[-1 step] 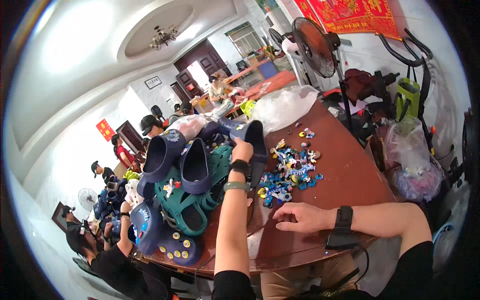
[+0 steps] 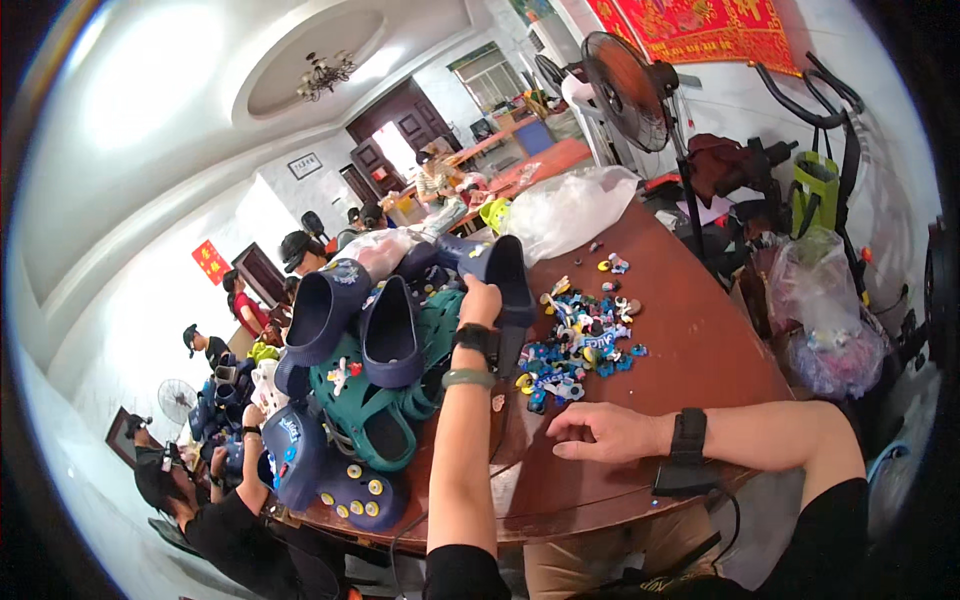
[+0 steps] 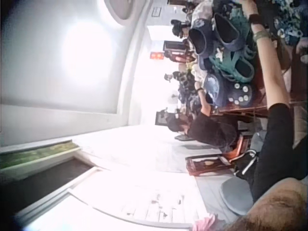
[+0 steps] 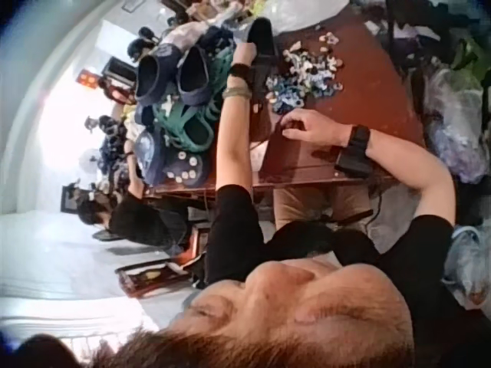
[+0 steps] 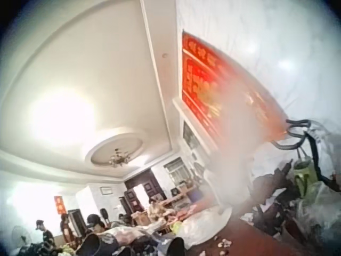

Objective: Attaching decorative charms or jibbitz to foam clogs.

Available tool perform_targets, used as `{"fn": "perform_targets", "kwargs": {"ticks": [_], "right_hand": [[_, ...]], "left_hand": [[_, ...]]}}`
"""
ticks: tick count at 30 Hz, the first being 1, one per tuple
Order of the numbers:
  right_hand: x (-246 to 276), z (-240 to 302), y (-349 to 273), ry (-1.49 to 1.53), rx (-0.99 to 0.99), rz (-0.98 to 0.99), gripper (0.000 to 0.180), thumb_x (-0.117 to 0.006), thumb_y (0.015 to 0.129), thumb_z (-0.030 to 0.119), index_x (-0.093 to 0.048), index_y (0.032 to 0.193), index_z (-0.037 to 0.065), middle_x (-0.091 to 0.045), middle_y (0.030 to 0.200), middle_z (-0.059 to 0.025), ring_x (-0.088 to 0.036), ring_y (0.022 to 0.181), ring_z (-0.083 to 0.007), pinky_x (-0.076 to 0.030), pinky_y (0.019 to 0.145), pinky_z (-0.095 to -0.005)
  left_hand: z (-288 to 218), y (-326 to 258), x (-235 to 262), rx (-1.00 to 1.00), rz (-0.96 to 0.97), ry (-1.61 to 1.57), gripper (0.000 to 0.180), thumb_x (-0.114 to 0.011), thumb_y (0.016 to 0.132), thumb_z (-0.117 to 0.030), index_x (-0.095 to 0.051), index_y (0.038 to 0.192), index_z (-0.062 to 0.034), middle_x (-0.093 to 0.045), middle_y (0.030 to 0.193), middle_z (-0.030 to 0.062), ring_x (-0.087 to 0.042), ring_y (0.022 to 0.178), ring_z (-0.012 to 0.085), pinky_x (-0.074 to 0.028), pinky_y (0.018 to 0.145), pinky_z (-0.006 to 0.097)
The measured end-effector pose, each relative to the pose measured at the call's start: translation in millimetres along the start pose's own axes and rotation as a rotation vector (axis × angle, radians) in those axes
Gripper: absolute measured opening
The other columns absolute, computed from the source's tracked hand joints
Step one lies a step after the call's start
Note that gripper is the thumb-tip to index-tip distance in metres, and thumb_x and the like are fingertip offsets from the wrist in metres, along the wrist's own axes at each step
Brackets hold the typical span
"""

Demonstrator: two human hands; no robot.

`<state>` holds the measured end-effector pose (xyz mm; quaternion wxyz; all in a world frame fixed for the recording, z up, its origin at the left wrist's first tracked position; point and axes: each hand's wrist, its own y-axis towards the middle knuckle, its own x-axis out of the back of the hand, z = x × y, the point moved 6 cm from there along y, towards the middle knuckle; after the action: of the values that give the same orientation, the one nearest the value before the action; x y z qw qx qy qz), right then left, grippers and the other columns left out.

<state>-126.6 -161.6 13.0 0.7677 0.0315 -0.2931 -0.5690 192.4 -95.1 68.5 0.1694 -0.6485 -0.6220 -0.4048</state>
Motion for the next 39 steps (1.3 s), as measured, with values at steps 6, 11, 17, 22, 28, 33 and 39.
{"fn": "perform_targets", "kwargs": {"ticks": [6,11,17,22,28,33,39], "right_hand": [[1,-12,2,-0.065,0.035,-0.093,0.030,-0.064,0.093,0.027,-0.064,0.110,0.002,-0.065,0.099,-0.0135,-0.064,0.085,-0.0237,-0.052,0.077,-0.0359],[19,-23,6,0.045,-0.063,-0.314,0.029,-0.055,0.099,0.026,-0.062,0.106,0.000,-0.066,0.092,-0.0168,-0.064,0.083,-0.0269,-0.051,0.076,-0.0388],[57,-31,-1,0.699,-0.147,-0.703,0.035,-0.044,0.102,0.048,-0.054,0.118,0.018,-0.058,0.110,0.0039,-0.054,0.103,-0.0098,-0.044,0.089,-0.0338],[51,-21,7,0.569,-0.206,-0.385,0.044,-0.056,0.099,0.037,-0.054,0.131,0.007,-0.059,0.118,-0.0026,-0.055,0.111,-0.0117,-0.042,0.097,-0.0297],[26,-20,7,0.214,-0.147,-0.150,0.039,-0.066,0.093,0.029,-0.065,0.116,-0.003,-0.065,0.107,-0.0097,-0.060,0.099,-0.0152,-0.048,0.089,-0.0315],[27,-15,2,-0.006,-0.076,-0.071,0.034,-0.065,0.093,0.027,-0.065,0.116,0.003,-0.063,0.111,-0.0127,-0.061,0.103,-0.0218,-0.049,0.090,-0.0351],[29,10,-3,0.167,-0.396,0.157,0.070,-0.074,0.085,0.030,-0.044,0.141,0.002,-0.054,0.132,-0.0105,-0.052,0.120,-0.0176,-0.040,0.103,-0.0309]], "left_hand": [[-6,-98,62,-0.526,0.037,-0.375,0.061,-0.040,0.089,0.000,-0.022,0.147,0.0102,-0.035,0.145,0.0311,-0.035,0.137,0.0366,-0.026,0.115,0.035],[15,-218,121,-0.198,0.278,-0.726,0.059,-0.041,0.096,0.001,-0.026,0.153,-0.0004,-0.040,0.149,0.0133,-0.044,0.130,0.0197,-0.033,0.111,0.031],[55,-294,157,0.019,0.543,-0.537,0.062,-0.052,0.090,0.006,-0.035,0.150,0.0010,-0.047,0.144,0.0081,-0.044,0.130,0.0159,-0.030,0.110,0.027],[94,-289,173,0.007,0.619,-0.168,0.051,-0.059,0.090,0.001,-0.048,0.140,0.0014,-0.057,0.134,0.0087,-0.049,0.125,0.0140,-0.035,0.107,0.028],[68,-301,189,-0.440,-0.129,0.207,0.025,-0.056,0.095,-0.006,-0.063,0.118,0.0006,-0.065,0.106,0.0166,-0.059,0.106,0.0350,-0.043,0.099,0.040],[45,-332,157,-0.403,0.075,0.132,0.026,-0.078,0.078,-0.018,-0.067,0.095,-0.0027,-0.066,0.096,0.0165,-0.060,0.092,0.0353,-0.046,0.086,0.045],[17,-345,124,-0.635,-0.108,-0.074,0.046,-0.088,0.071,-0.028,-0.049,0.062,-0.0055,-0.047,0.057,0.0109,-0.050,0.049,0.0297,-0.039,0.047,0.039]]}}
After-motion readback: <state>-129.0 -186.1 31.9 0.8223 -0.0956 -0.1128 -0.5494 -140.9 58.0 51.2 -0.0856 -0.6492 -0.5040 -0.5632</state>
